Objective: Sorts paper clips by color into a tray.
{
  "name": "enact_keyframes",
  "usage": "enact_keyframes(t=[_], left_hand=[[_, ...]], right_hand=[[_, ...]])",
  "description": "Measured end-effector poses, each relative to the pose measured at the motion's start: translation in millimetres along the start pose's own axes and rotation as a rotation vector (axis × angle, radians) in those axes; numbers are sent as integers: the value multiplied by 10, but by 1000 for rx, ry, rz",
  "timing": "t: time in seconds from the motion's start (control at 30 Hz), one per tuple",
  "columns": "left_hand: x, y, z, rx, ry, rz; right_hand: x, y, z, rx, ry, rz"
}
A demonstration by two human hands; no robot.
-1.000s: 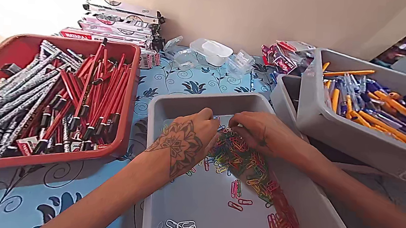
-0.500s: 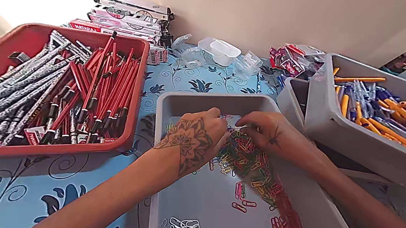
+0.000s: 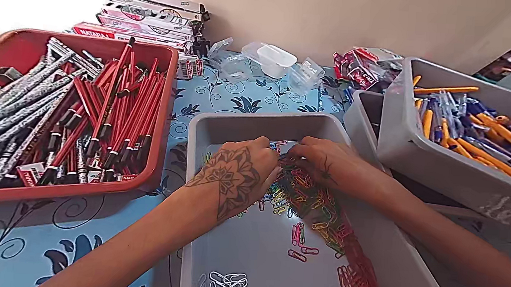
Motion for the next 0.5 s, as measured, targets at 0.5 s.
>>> enact_keyframes(t=[0.5], left_hand=[[-22,133,-56,81,-87,-117]], right_hand=[[239,505,143,-486,264,-491]])
Point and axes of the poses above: each hand's wrist, its own x-axis away from the middle knuckle, its own y-axis out of the back of the hand, z = x × y, the point moved 10 cm from there along -x, towards the middle knuckle, and after that the axes turned 9 degrees about x, right-handed, at the moved point
